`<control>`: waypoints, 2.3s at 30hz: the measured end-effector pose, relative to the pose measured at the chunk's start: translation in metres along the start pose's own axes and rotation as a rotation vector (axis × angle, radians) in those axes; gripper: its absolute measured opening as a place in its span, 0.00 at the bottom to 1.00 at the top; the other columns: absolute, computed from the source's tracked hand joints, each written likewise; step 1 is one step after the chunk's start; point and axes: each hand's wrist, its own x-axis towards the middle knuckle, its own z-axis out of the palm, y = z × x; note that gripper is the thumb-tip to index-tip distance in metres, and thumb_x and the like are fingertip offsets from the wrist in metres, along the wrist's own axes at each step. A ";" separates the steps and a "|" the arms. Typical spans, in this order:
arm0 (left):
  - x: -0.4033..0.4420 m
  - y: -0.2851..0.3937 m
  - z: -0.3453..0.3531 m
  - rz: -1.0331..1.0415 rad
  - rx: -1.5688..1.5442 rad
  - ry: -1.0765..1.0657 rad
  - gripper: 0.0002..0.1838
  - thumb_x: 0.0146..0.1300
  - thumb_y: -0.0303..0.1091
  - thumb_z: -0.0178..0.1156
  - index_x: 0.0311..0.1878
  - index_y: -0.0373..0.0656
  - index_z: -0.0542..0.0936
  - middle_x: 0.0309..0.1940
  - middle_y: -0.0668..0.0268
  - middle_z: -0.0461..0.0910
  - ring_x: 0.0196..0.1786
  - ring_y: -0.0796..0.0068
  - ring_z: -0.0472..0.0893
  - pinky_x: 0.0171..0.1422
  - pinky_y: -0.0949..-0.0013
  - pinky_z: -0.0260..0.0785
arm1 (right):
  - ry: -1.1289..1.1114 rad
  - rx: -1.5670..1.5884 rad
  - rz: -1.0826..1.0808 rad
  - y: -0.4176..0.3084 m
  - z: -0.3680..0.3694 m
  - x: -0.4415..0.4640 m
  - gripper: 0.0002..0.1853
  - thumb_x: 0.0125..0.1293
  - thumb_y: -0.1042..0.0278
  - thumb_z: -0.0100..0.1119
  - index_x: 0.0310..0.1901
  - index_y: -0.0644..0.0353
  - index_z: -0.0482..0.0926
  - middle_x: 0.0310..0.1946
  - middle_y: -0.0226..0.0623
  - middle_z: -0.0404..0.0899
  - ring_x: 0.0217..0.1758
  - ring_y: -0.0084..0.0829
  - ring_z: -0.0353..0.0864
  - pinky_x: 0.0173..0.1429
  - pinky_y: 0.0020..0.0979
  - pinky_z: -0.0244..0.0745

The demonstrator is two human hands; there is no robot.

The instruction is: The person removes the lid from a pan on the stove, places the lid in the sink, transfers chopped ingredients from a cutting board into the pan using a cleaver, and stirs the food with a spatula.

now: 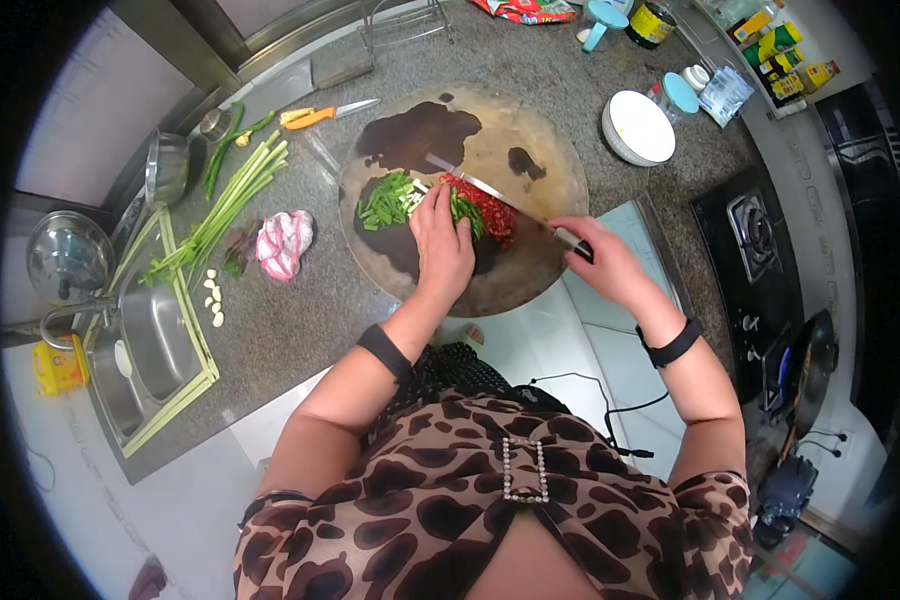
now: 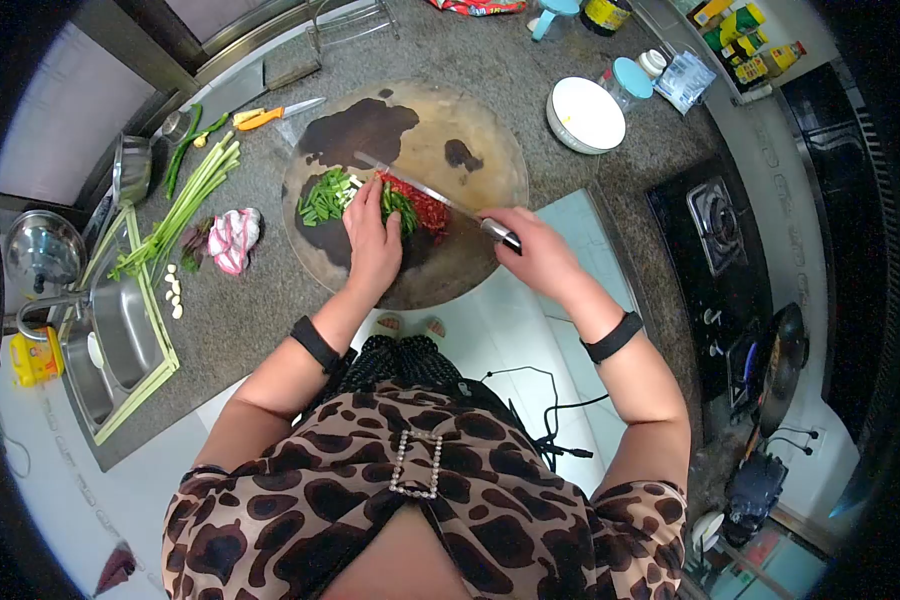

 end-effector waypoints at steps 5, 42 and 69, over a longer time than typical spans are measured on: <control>0.011 -0.003 -0.003 0.065 0.053 -0.013 0.27 0.61 0.27 0.54 0.64 0.33 0.61 0.62 0.48 0.61 0.65 0.48 0.59 0.70 0.55 0.50 | 0.067 0.803 0.395 0.014 -0.005 -0.014 0.21 0.63 0.73 0.52 0.59 0.57 0.67 0.30 0.29 0.71 0.28 0.20 0.73 0.26 0.24 0.69; 0.033 -0.003 0.014 0.210 -0.070 -0.086 0.27 0.59 0.42 0.61 0.56 0.34 0.70 0.55 0.48 0.69 0.58 0.48 0.68 0.63 0.55 0.60 | 0.347 1.651 0.618 -0.090 0.135 -0.034 0.08 0.71 0.62 0.47 0.49 0.49 0.69 0.31 0.28 0.74 0.27 0.23 0.73 0.24 0.26 0.68; 0.041 0.085 0.044 0.284 -0.177 -0.101 0.26 0.58 0.39 0.63 0.55 0.31 0.72 0.54 0.49 0.70 0.58 0.51 0.68 0.64 0.57 0.61 | 0.529 1.932 0.324 -0.085 0.114 -0.064 0.08 0.71 0.62 0.48 0.49 0.49 0.65 0.32 0.30 0.72 0.25 0.23 0.69 0.22 0.23 0.63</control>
